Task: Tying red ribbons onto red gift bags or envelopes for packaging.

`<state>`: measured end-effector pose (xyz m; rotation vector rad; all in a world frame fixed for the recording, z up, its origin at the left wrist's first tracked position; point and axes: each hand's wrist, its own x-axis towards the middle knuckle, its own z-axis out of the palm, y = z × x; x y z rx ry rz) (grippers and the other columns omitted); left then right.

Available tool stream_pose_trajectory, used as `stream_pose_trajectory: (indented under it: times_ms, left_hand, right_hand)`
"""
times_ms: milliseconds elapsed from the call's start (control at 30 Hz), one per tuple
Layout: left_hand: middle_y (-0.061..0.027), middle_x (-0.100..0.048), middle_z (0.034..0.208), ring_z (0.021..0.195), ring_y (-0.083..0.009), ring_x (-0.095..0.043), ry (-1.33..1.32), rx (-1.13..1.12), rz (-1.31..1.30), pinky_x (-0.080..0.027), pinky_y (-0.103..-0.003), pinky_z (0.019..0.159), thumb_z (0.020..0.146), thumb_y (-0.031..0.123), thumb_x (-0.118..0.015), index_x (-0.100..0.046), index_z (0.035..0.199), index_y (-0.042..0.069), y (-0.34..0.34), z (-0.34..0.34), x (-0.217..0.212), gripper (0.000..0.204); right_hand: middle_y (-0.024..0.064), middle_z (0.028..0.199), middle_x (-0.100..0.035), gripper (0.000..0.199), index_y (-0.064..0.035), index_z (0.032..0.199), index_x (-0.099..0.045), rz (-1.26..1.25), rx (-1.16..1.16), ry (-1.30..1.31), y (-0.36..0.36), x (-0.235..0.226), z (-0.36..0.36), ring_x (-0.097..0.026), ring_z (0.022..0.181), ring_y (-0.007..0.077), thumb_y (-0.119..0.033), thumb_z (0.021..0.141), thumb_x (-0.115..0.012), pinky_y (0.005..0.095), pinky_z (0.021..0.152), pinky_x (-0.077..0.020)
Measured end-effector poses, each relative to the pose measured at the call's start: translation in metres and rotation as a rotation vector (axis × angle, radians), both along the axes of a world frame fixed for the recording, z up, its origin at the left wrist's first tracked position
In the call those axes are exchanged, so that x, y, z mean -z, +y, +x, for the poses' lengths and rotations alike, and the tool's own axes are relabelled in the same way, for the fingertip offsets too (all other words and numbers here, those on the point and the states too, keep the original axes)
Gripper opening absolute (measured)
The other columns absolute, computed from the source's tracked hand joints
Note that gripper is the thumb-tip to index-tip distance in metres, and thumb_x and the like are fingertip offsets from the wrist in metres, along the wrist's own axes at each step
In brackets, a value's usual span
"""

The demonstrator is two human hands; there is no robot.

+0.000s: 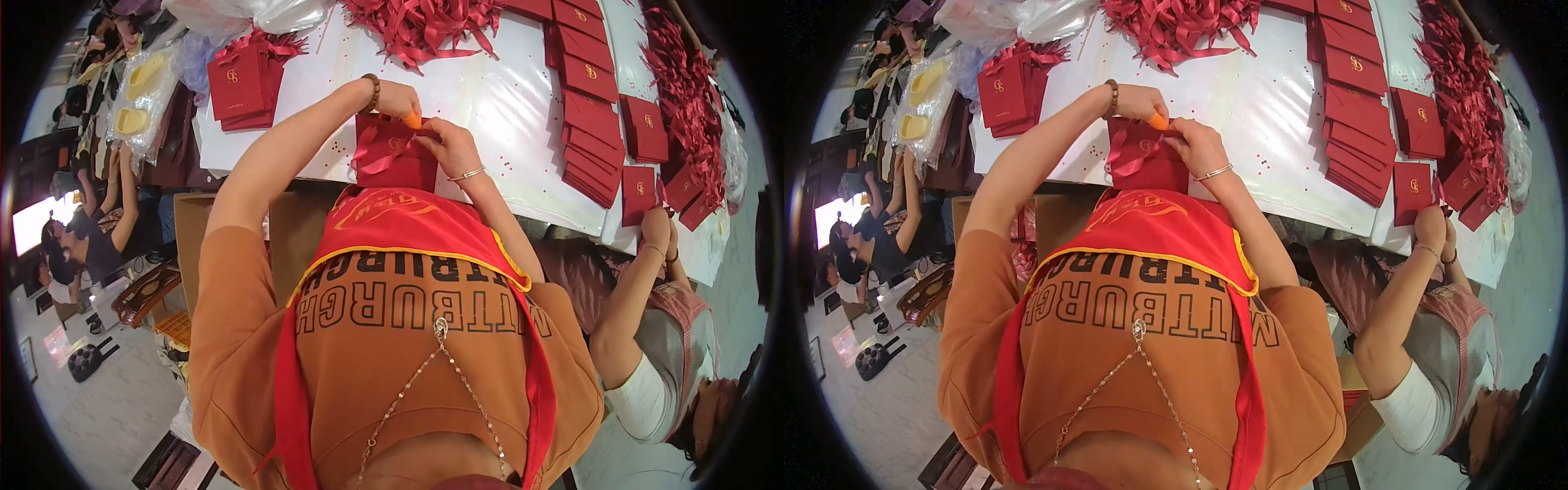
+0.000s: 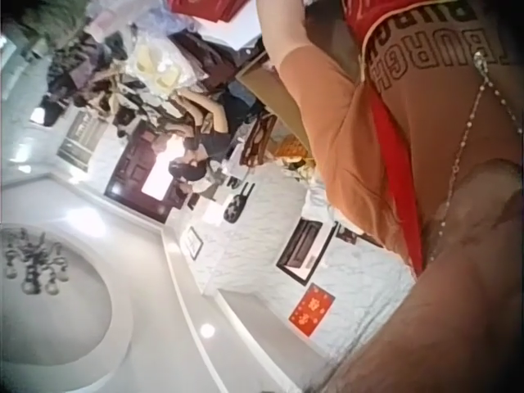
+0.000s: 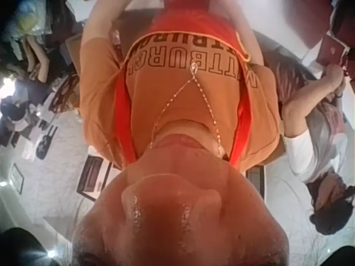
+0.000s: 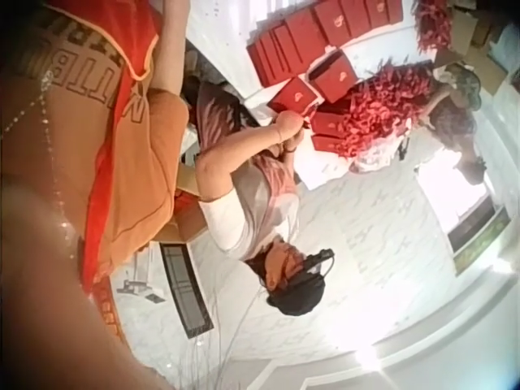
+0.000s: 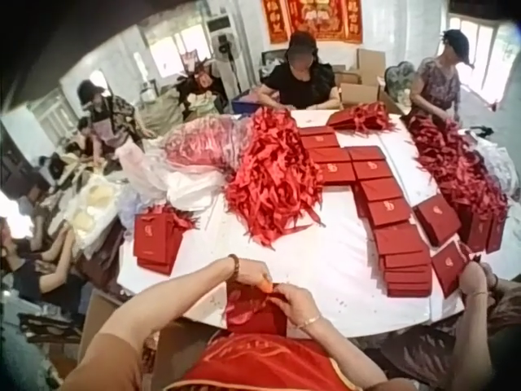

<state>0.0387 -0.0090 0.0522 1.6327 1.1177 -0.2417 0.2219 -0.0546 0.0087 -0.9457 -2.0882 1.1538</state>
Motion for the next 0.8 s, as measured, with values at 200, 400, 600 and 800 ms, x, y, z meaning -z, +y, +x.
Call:
stream_pose_trajectory:
  times_ms: [200,400,600,800]
  left_hand:
    - [-0.0031,-0.054,0.06,0.051,-0.0098,-0.047,-0.23,-0.214,0.377,-0.037,-0.025,0.049,0.074,0.021,-0.054,-0.063,0.074,0.002,-0.015,0.001,0.031,0.021]
    - [-0.004,-0.057,0.069,0.063,-0.0111,-0.052,-0.087,-0.542,0.301,-0.042,-0.025,0.058,0.078,0.022,-0.052,-0.062,0.079,0.005,-0.017,-0.007,0.035,0.02]
    - [-0.009,-0.058,0.074,0.06,-0.0136,-0.053,-0.093,-0.632,0.663,-0.042,-0.026,0.054,0.075,0.02,-0.051,-0.061,0.081,0.003,-0.016,0.01,0.043,0.021]
    - [0.001,-0.046,0.056,0.037,-0.0058,-0.03,-0.517,-1.296,0.221,-0.022,-0.022,0.035,0.081,0.006,-0.045,-0.059,0.075,0.0,0.015,-0.025,-0.004,0.016]
  right_hand:
    - [0.0144,0.075,-0.059,0.017,-0.0038,0.088,-0.058,-0.057,0.056,0.025,-0.001,0.002,0.004,-0.058,0.067,0.0289,-0.01,0.072,-0.063,0.0341,0.06,-0.0453]
    - [0.0145,0.074,-0.059,0.017,-0.0037,0.088,-0.058,-0.118,0.044,-0.012,-0.001,0.003,0.003,-0.057,0.065,0.0279,-0.01,0.073,-0.063,0.0335,0.059,-0.0445]
    - [0.0144,0.074,-0.058,0.016,-0.0038,0.087,-0.057,-0.037,-0.015,-0.013,0.001,-0.003,0.0,-0.056,0.065,0.0295,-0.01,0.073,-0.063,0.0335,0.059,-0.0442]
    - [0.0161,0.074,-0.057,0.017,-0.0031,0.087,-0.056,-0.07,-0.15,-0.081,0.003,-0.028,0.009,-0.055,0.065,0.0295,-0.009,0.073,-0.062,0.0336,0.059,-0.0438]
